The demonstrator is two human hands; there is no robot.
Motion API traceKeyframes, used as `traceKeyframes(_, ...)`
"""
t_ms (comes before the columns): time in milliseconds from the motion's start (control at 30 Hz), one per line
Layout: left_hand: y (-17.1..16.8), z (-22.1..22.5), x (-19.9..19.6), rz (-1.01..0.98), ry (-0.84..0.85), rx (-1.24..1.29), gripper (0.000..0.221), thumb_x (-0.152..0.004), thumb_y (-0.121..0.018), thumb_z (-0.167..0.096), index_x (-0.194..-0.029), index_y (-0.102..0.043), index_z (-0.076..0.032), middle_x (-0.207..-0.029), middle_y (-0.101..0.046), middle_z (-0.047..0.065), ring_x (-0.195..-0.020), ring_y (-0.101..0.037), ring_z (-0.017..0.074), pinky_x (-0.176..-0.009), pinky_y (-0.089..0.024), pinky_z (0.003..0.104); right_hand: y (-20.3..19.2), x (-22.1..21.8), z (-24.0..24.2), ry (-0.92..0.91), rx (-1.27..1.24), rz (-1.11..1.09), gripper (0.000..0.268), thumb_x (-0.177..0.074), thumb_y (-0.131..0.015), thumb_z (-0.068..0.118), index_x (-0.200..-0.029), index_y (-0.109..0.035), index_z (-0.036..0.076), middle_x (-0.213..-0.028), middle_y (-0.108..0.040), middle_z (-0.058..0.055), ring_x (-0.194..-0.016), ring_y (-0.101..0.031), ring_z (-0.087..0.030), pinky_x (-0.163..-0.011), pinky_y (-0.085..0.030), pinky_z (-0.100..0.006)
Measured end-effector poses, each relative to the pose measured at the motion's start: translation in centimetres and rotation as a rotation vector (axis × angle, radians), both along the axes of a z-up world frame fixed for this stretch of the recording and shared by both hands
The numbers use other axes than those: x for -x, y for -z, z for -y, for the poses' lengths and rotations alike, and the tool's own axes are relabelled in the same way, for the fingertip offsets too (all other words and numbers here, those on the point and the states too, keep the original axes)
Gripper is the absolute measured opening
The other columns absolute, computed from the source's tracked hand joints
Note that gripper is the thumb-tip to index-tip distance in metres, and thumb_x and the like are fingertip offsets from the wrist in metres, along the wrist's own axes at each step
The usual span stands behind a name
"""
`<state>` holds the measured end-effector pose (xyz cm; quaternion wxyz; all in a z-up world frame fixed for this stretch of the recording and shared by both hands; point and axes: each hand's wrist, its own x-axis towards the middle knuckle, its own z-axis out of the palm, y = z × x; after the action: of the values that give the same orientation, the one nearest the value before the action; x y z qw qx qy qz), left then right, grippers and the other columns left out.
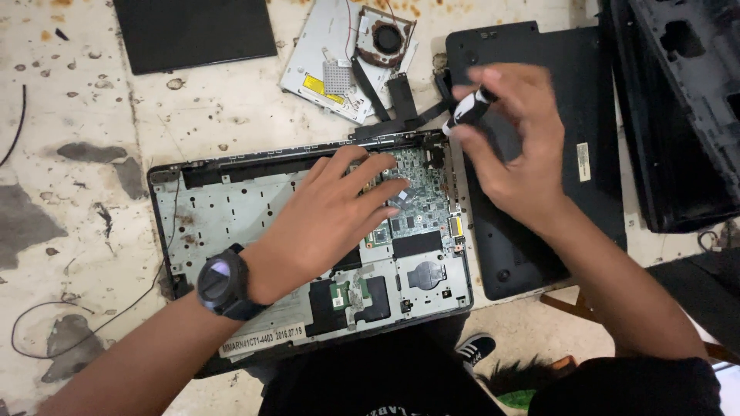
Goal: Disassembling a laptop by removing internal screws and prying off the top cover assembly
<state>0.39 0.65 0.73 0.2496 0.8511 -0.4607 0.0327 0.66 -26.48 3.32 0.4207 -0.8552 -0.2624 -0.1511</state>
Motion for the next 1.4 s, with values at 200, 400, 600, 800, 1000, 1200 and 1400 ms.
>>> traceKeyframes(200,-0.2,-0.1,0.1,0.039,-0.011,0.006,0.029,-0.102,-0.064,-0.027,-0.128,-0.064,-0.013,-0.134,-0.055,0.008,-0.121,-0.049,0.0325,-0.096,-0.046,0.047,-0.7,-0.1,-1.1,-0.012,-0.063,-0.009,0.054,-0.109,-0.066,-0.008,-0.151,-0.037,0.009,-0.133,-0.053,-0.025,-0.117,-0.066,-0.034,-0.108,-0.061,-0.042)
traceKeyframes(400,-0.2,-0.1,0.1,0.053,-0.010,0.031,0.029,-0.101,-0.067,-0.026,-0.127,-0.065,-0.013,-0.133,-0.056,0.009,-0.120,-0.051,0.0312,-0.098,-0.047,0.046,-1.3,0.1,-0.9,-0.004,-0.021,0.008,0.046,-0.112,-0.061,-0.006,-0.152,-0.039,0.005,-0.131,-0.058,-0.026,-0.117,-0.065,-0.031,-0.093,-0.056,-0.034)
traceKeyframes(600,-0.3,0.0,0.1,0.037,-0.006,0.015,0.032,-0.102,-0.065,-0.029,-0.130,-0.066,-0.012,-0.134,-0.056,0.010,-0.122,-0.049,0.0320,-0.100,-0.047,0.047,-1.0,-0.1,-0.1,0.048,-0.003,0.058,0.056,-0.105,-0.074,-0.006,-0.150,-0.042,0.003,-0.131,-0.058,-0.026,-0.120,-0.062,-0.035,-0.102,-0.057,-0.040)
traceKeyframes(800,-0.2,0.0,0.1,0.034,-0.010,0.016,0.033,-0.100,-0.067,-0.027,-0.130,-0.066,-0.012,-0.134,-0.056,0.009,-0.123,-0.049,0.0321,-0.099,-0.048,0.047,-1.4,0.0,-0.3,0.072,0.019,0.089,0.043,-0.108,-0.072,0.000,-0.144,-0.049,0.002,-0.129,-0.055,-0.025,-0.118,-0.063,-0.036,-0.099,-0.057,-0.039)
traceKeyframes(1000,-0.1,0.0,0.0,0.048,-0.008,0.021,0.031,-0.100,-0.068,-0.025,-0.128,-0.066,-0.013,-0.132,-0.056,0.008,-0.122,-0.049,0.0325,-0.098,-0.047,0.047,-0.9,-0.3,-0.6,0.053,0.027,0.141,0.046,-0.104,-0.074,-0.011,-0.142,-0.052,0.001,-0.127,-0.062,-0.024,-0.114,-0.065,-0.033,-0.101,-0.058,-0.041)
traceKeyframes(1200,-0.2,-0.1,0.1,0.033,-0.011,0.018,0.032,-0.100,-0.067,-0.025,-0.129,-0.066,-0.012,-0.133,-0.056,0.009,-0.123,-0.049,0.0327,-0.098,-0.047,0.048,-0.9,-0.1,-1.0,-0.004,-0.067,0.012,0.054,-0.107,-0.069,-0.011,-0.151,-0.040,0.001,-0.136,-0.063,-0.032,-0.121,-0.071,-0.037,-0.106,-0.064,-0.042)
traceKeyframes(1400,-0.3,-0.1,0.0,0.030,-0.006,0.021,0.031,-0.101,-0.067,-0.026,-0.128,-0.066,-0.012,-0.133,-0.056,0.009,-0.122,-0.050,0.0324,-0.098,-0.047,0.048,-1.6,-0.6,-1.1,-0.013,0.030,0.119,0.045,-0.109,-0.072,-0.004,-0.146,-0.047,0.002,-0.138,-0.057,-0.028,-0.110,-0.059,-0.030,-0.097,-0.055,-0.041)
